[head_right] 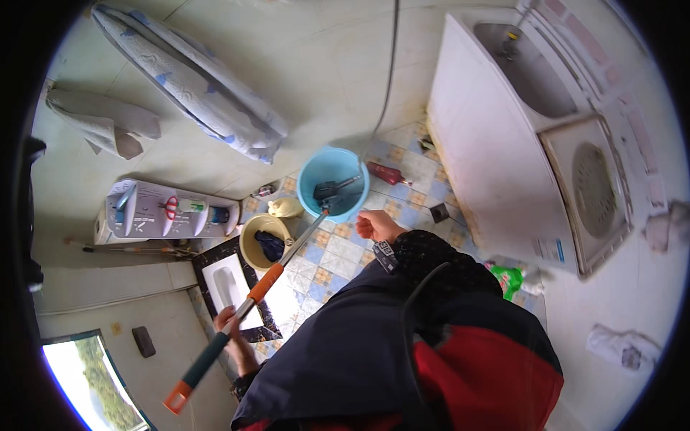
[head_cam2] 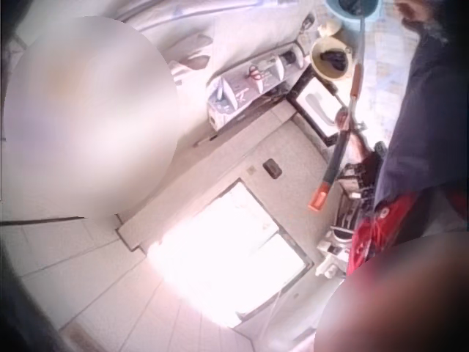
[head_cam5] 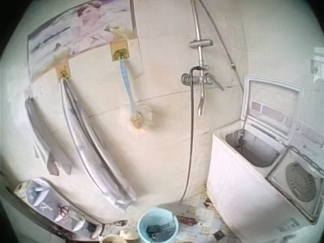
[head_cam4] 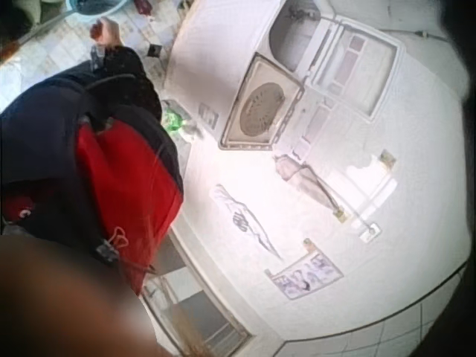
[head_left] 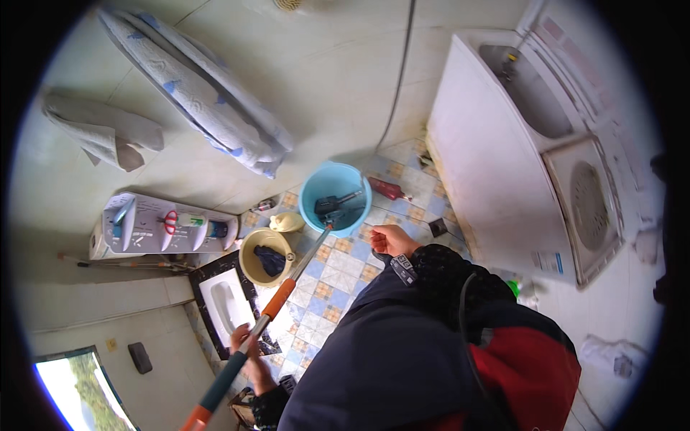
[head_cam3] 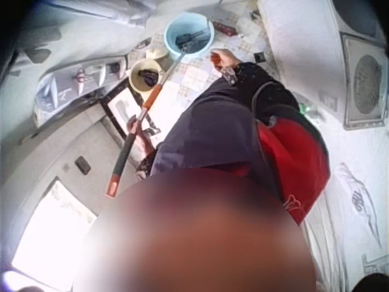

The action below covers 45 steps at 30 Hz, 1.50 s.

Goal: The person scrubs a squat toilet with a long-handled brush, rinses the brush in a bucket, and adds detergent from a green pouch. The person then continues scrubbing the toilet bowl.

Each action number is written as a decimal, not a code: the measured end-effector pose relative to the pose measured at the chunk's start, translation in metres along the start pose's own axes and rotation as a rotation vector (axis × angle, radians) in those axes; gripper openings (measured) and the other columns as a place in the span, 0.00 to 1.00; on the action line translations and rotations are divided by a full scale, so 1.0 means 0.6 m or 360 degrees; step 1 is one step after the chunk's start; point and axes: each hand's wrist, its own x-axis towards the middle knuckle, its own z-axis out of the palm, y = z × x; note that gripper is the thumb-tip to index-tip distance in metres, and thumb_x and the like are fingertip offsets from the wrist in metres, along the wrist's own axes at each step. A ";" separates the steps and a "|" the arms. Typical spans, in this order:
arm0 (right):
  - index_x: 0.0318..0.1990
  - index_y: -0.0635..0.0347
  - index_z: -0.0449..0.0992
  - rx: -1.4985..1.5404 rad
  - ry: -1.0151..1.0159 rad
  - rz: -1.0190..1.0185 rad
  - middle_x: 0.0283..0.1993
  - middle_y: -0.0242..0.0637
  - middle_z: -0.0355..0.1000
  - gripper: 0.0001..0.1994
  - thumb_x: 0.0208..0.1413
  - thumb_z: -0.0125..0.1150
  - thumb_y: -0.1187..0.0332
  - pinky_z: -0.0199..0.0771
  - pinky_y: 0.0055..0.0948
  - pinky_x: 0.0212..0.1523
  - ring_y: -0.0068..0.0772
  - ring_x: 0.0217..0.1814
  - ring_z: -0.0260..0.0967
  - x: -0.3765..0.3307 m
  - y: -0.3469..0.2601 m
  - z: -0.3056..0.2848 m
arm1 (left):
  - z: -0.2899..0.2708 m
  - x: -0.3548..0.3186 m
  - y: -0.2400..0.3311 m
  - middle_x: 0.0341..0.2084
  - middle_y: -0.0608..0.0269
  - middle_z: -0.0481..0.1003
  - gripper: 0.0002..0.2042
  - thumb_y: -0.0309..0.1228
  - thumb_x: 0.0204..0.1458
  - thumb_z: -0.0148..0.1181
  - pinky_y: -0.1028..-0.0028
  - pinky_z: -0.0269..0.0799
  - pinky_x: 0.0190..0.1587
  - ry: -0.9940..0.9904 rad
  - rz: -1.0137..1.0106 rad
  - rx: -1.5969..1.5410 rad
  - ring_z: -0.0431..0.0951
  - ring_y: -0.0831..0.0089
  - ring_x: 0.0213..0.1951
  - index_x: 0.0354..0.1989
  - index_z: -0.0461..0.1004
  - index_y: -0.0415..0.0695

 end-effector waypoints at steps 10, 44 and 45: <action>0.29 0.62 0.68 0.0006 0.0764 -0.0129 0.22 0.36 0.69 0.10 0.49 0.54 0.63 0.71 0.26 0.20 0.29 0.21 0.69 -0.344 0.172 -0.202 | 0.030 -0.076 -0.115 0.31 0.56 0.69 0.09 0.27 0.42 0.58 0.71 0.64 0.36 -0.0670 0.0638 0.0228 0.68 0.67 0.33 0.30 0.67 0.39; 0.22 0.71 0.70 -0.0200 0.2167 0.0274 0.23 0.57 0.69 0.18 0.37 0.60 0.59 0.70 0.39 0.27 0.45 0.27 0.71 -0.619 0.517 -1.088 | 0.521 -0.518 -0.133 0.25 0.60 0.71 0.13 0.38 0.49 0.53 0.74 0.67 0.29 -0.1655 0.0198 0.1408 0.71 0.70 0.29 0.34 0.68 0.39; 0.23 0.71 0.69 -0.0258 0.2202 0.0371 0.25 0.58 0.69 0.20 0.37 0.61 0.58 0.70 0.39 0.30 0.46 0.30 0.71 -0.608 0.522 -1.123 | 0.544 -0.537 -0.140 0.25 0.60 0.71 0.13 0.38 0.49 0.52 0.74 0.67 0.29 -0.1766 0.0151 0.1480 0.71 0.70 0.29 0.34 0.68 0.39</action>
